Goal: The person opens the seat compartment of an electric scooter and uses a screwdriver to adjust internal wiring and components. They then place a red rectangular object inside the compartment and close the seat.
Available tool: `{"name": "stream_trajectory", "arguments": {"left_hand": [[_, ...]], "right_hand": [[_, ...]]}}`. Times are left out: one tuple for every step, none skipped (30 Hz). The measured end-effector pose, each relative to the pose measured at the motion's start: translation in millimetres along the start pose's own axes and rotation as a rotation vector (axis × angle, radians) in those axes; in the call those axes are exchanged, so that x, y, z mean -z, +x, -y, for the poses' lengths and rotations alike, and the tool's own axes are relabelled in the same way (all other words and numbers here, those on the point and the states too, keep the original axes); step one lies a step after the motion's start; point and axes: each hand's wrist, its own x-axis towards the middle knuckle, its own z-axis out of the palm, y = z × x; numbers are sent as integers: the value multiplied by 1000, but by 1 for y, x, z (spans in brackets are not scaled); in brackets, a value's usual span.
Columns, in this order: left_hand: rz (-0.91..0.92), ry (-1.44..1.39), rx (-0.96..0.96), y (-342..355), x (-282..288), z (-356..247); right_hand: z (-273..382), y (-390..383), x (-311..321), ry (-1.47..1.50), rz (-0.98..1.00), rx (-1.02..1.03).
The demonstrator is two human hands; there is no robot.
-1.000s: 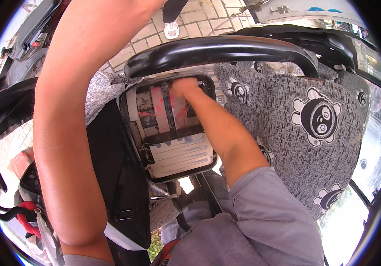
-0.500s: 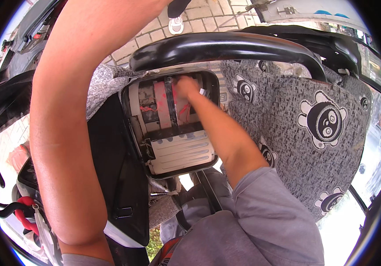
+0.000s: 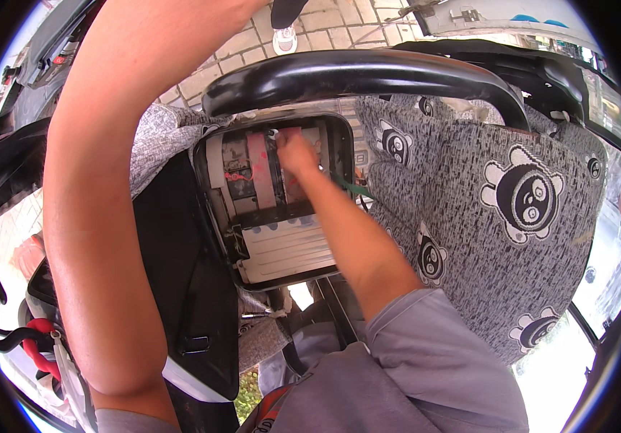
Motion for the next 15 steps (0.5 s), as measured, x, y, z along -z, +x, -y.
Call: {"name": "stream_trajectory", "arguments": {"left_hand": [[-23,17,-39,0,-3,3],[-39,50,-44,0,-5,3],[-46,68,-46,0,-6,3],[-53,84,-49,0,-7,3],[-52,85,-50,1,-7,3],[-54,79,-46,0,-7,3],[-54,72,-41,0,-7,3],[-58,59,-32,-2,-6,2],[-59,54,-28,-2,-6,2],[-58,52,-21,-3,-7,3],[-55,58,-19,-4,-7,4],[-47,82,-23,-4,-8,4],[-40,107,-28,-4,-9,4],[-28,150,-39,-3,-10,3],[-39,224,-125,-1,-14,9]], "right_hand": [[6,4,19,-95,86,70],[16,6,37,-190,172,140],[14,13,41,-279,156,222],[14,20,44,-365,137,304],[15,25,46,-451,117,385],[13,30,44,-484,67,447],[11,34,41,-519,18,509],[9,36,38,-554,-31,570],[5,38,36,-566,-32,568],[7,36,37,-575,-30,569],[10,34,37,-584,-29,570],[13,34,36,-595,-18,557],[16,34,36,-607,-10,543],[18,34,36,-618,-1,529],[19,32,34,-618,-95,600]]}}
